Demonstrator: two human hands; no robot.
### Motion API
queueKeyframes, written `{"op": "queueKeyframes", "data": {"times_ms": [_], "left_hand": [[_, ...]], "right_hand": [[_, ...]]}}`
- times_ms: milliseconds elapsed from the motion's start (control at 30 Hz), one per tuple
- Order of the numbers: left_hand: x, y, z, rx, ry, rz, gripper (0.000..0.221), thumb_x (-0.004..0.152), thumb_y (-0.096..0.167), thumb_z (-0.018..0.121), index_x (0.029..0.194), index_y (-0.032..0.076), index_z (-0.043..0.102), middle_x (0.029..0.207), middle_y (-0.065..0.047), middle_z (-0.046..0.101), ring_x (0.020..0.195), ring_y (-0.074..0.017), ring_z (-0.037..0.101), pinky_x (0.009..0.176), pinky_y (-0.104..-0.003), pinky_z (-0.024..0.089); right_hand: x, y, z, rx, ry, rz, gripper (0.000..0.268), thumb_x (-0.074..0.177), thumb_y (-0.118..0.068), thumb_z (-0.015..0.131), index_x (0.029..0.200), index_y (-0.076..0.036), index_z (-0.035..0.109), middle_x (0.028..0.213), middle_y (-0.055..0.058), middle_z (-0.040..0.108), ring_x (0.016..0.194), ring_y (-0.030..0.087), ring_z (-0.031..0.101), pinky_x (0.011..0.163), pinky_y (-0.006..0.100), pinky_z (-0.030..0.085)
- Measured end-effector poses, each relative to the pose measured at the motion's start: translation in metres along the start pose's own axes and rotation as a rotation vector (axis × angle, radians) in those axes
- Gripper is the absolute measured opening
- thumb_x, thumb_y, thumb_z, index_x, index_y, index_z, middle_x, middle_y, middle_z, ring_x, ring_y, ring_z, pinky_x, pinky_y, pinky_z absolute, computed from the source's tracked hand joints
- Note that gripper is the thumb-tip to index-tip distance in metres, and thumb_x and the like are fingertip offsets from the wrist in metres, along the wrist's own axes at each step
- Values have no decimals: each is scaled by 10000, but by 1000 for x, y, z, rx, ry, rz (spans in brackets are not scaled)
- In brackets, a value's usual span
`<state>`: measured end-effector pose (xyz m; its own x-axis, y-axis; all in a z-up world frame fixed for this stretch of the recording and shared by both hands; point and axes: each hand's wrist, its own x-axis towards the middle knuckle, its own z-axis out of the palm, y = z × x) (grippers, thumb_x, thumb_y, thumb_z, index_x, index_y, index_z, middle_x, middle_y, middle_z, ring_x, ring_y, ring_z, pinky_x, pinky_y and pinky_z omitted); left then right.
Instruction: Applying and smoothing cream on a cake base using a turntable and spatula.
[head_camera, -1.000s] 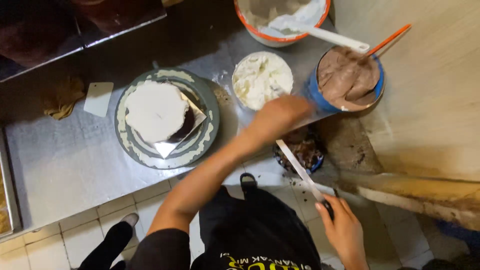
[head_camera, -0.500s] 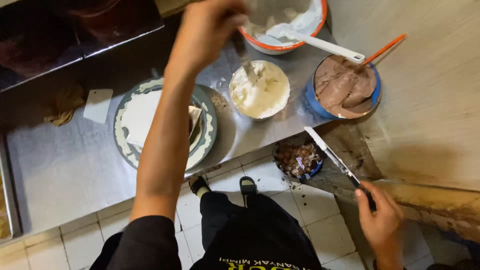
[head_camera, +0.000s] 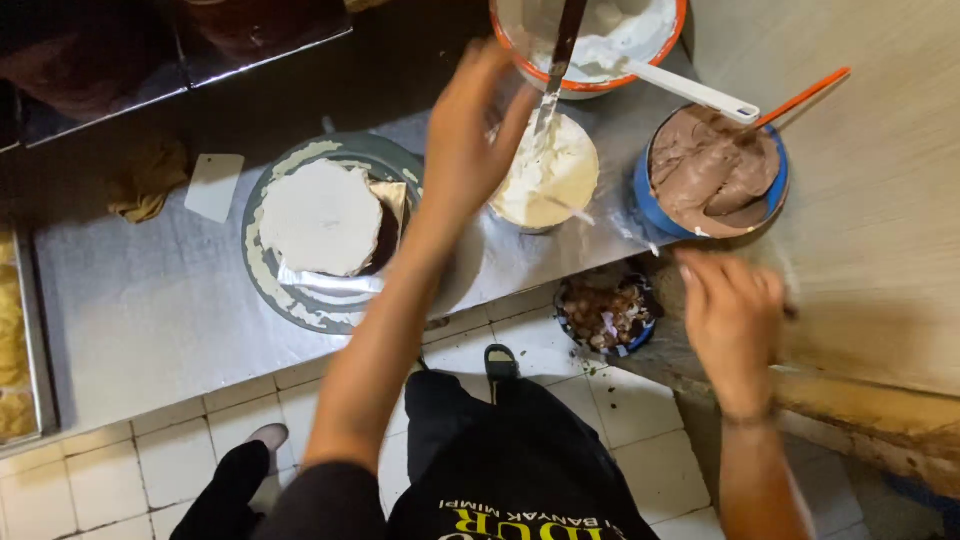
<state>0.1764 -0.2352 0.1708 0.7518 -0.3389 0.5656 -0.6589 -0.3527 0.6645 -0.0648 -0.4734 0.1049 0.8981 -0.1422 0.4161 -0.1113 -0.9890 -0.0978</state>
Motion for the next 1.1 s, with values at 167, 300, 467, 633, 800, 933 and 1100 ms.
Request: {"op": "queueKeyframes", "data": {"times_ms": [167,300,467,633,800,933,1100], "left_hand": [[-162,-44,39,-303,-76,-720,311,1021,330,615,796,117,601,536,-78,574,539,-272,600,616,-406,496],[-235,-110,112,-913,-207,-1001,694,945,27,494,1572,201,252,1264,-244,597,863,-325,702,653,-365,616],[-233,-120,151,-1340,-140,-850,1038,925,-116,459,1647,285,-170,1650,-296,238,1222,-448,614,792,-358,665],[-245,-124,160,-1334,-149,-904,1039,912,-146,447,1650,337,-103,1605,-200,388,1098,-344,705,787,-345,675],[-249,-74,93,-962,-301,-919,737,887,101,556,1567,179,282,1409,-201,596,1089,-334,702,879,-416,615],[-303,-81,36,-1041,-391,-1077,580,934,218,587,1496,104,500,1325,-101,666,1010,-172,668,866,-313,523],[-356,-100,-24,-1068,122,-1119,835,863,390,707,1500,-19,354,1233,-185,673,982,-248,697,847,-348,577]], "right_hand": [[73,15,63,-95,133,-227,144,1010,-232,730,1137,-297,742,917,-23,606,890,203,658,983,403,416],[106,18,90,-122,143,-444,93,944,-227,697,986,-296,744,872,-10,596,830,201,624,943,404,390],[95,18,67,-57,-320,-219,200,991,-300,638,1052,-236,817,966,68,782,955,295,730,1049,493,330],[69,12,42,109,-656,261,283,972,-381,590,1144,-309,804,1091,61,782,1066,387,707,877,496,534],[63,7,47,483,-673,390,255,950,-288,660,1158,-223,792,756,109,764,702,255,717,681,391,534],[101,-42,17,738,-759,383,280,982,-129,635,1214,-23,749,789,79,672,628,151,529,589,253,420],[162,-107,-13,644,-792,166,303,974,-33,639,1260,-4,735,812,148,704,590,185,526,520,282,402]]}}
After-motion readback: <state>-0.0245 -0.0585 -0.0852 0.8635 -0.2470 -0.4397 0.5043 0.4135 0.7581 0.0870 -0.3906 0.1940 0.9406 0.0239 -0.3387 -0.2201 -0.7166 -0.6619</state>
